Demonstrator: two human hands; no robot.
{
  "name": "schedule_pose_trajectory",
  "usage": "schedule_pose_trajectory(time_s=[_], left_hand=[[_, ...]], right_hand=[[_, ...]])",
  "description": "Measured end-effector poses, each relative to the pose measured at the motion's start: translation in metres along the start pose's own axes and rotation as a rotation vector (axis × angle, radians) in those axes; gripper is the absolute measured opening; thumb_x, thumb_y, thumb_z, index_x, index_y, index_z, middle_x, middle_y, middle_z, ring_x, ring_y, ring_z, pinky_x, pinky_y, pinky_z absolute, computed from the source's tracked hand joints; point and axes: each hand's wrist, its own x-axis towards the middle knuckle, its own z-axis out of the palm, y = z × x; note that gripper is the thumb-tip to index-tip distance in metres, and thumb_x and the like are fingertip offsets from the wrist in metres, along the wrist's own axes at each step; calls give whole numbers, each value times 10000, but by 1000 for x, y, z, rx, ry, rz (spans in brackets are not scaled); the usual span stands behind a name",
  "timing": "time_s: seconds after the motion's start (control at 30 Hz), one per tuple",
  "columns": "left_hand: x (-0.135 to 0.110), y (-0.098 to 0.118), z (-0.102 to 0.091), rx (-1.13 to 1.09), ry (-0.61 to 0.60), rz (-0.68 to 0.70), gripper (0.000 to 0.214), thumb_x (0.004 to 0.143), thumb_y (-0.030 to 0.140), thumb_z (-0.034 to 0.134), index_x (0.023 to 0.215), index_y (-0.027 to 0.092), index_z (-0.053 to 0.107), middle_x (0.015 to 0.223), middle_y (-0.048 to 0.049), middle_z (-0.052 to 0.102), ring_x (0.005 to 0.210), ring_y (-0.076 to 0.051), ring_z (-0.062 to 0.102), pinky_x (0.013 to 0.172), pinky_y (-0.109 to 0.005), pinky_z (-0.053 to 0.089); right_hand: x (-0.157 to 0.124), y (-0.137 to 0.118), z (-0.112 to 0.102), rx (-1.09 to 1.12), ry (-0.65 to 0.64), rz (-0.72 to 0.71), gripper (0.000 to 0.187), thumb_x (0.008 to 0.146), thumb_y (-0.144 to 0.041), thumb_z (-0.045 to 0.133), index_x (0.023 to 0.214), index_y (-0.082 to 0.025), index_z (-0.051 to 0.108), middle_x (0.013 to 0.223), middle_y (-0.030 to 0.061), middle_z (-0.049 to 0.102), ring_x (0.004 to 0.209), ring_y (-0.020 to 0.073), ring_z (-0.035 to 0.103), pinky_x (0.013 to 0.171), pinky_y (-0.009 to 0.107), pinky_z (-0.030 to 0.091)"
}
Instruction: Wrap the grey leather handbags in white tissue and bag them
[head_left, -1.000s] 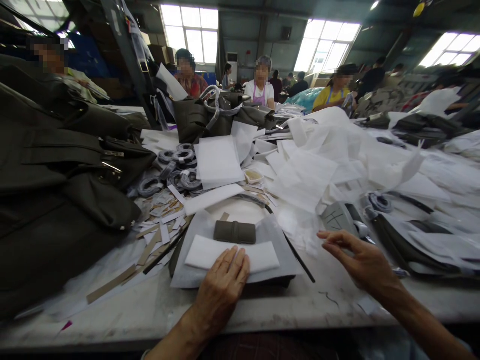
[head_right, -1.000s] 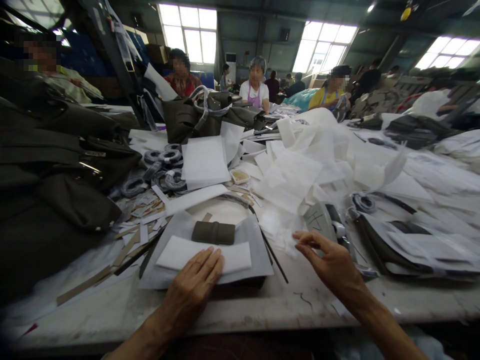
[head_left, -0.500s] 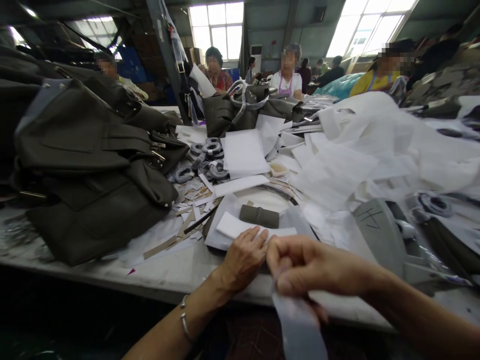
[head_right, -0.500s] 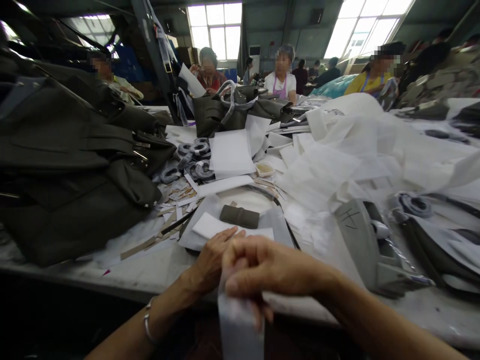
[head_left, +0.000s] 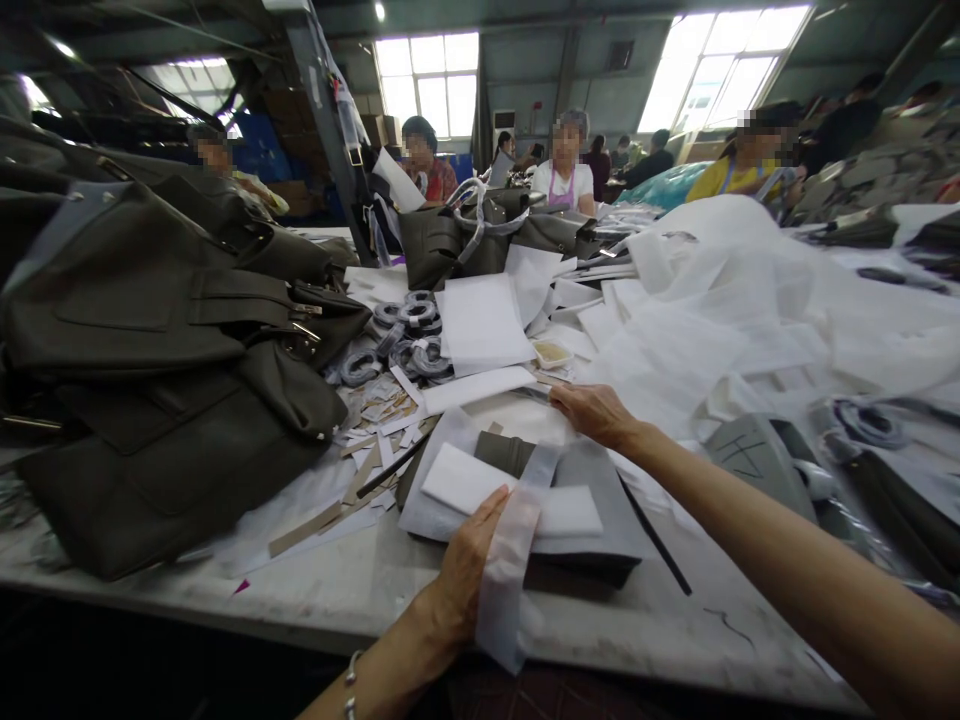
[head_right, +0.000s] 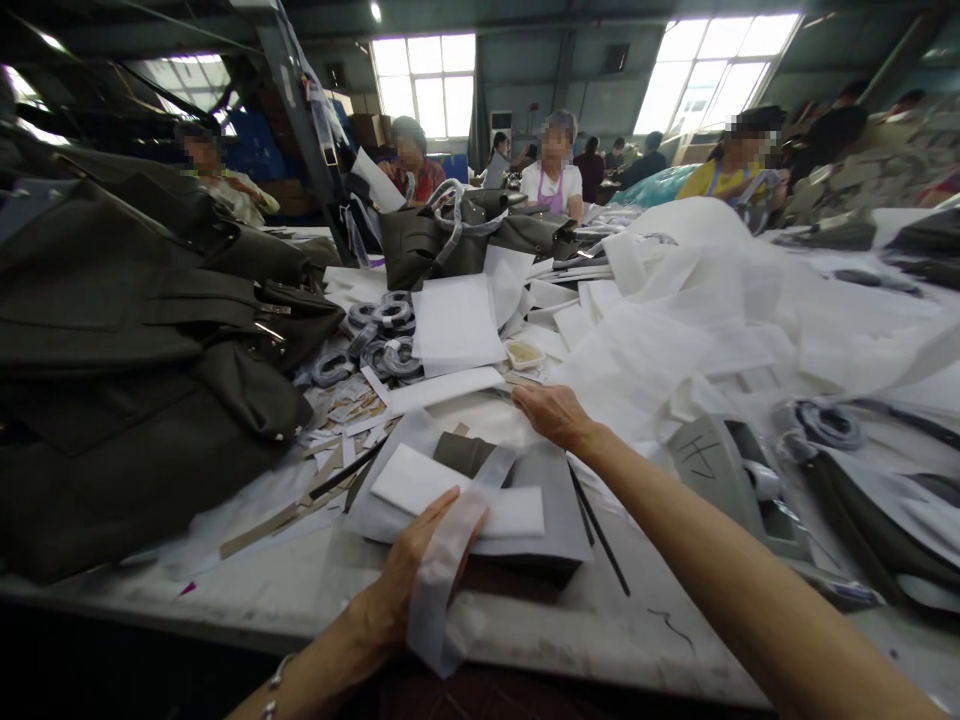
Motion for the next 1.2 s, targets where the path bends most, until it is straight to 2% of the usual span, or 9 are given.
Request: schedule_pose_trajectory(time_s=[0.13, 0.33, 0.53, 0.6, 0.7, 0.8, 0.97, 1.1, 1.2], left_hand=[[-5, 2, 10, 94, 79, -24, 404, 928, 43, 381, 1301, 80, 530, 1153, -107, 710, 1188, -189, 623, 1065, -345, 509], [-5, 7, 23, 180, 145, -63, 463, 928, 24, 380, 1378, 53, 482, 1196, -104, 700, 1214, -188, 608, 1094, -342, 488], [4, 9, 7, 233, -2, -26, 482, 928, 13, 343, 1392, 38, 473, 1240, -114, 678, 1203, -173, 614, 1143, -324, 418], [5, 9, 3, 209, -36, -24, 467, 944, 38, 349, 1396, 39, 464, 1246, -114, 675, 1227, -175, 597, 1142, -330, 420], [5, 8, 3, 185, 1, -13, 416, 964, 83, 383, 1364, 52, 491, 1200, -114, 697, 1213, -185, 608, 1109, -344, 462], [3, 6, 6, 156, 28, -7, 406, 966, 90, 405, 1362, 90, 493, 1148, -106, 717, 1197, -188, 619, 1070, -349, 503], [4, 8, 1, 109, -65, 9, 381, 966, 84, 354, 1291, 24, 543, 1199, -174, 683, 1220, -220, 603, 1060, -389, 514], [8, 12, -3, 115, -67, -44, 362, 951, 38, 332, 1207, 7, 587, 1165, -174, 697, 1193, -226, 622, 1048, -401, 521], [9, 12, -2, 120, -61, -72, 419, 951, 25, 293, 1312, -8, 504, 1217, -171, 676, 1223, -195, 600, 1075, -367, 493]], right_hand=[[-5, 19, 12, -45, 62, -121, 233, 970, -217, 443, 878, -192, 655, 822, 59, 715, 724, 166, 606, 667, 265, 368], [-17, 39, 16, -71, 157, -179, 253, 982, -206, 427, 890, -182, 661, 804, 62, 700, 741, 181, 589, 753, 303, 397], [-10, 12, -3, -48, 274, -14, 298, 886, -124, 525, 1166, -149, 626, 1296, 162, 612, 1123, 296, 552, 938, 434, 381], [-16, -16, -24, 104, 209, 11, 304, 859, -141, 555, 1151, -159, 635, 1298, 141, 610, 1159, 295, 540, 972, 432, 389], [-37, -64, -52, 433, -166, -229, 479, 773, -106, 579, 1238, -221, 601, 1247, 68, 647, 1122, 217, 587, 964, 330, 437], [-57, -96, -55, 499, -350, -272, 432, 778, -80, 528, 1179, -207, 625, 1119, 68, 690, 1017, 203, 631, 879, 303, 474], [-65, -99, -34, 353, -269, -130, 205, 889, -114, 485, 941, -176, 673, 887, 59, 699, 818, 186, 639, 743, 279, 465], [-66, -87, -37, 199, -181, -196, 199, 932, -137, 501, 868, -184, 683, 886, 57, 700, 830, 193, 606, 761, 309, 428], [-66, -78, -44, 96, -175, -286, 190, 935, -171, 540, 817, -187, 687, 886, 67, 695, 837, 207, 566, 765, 343, 399]])
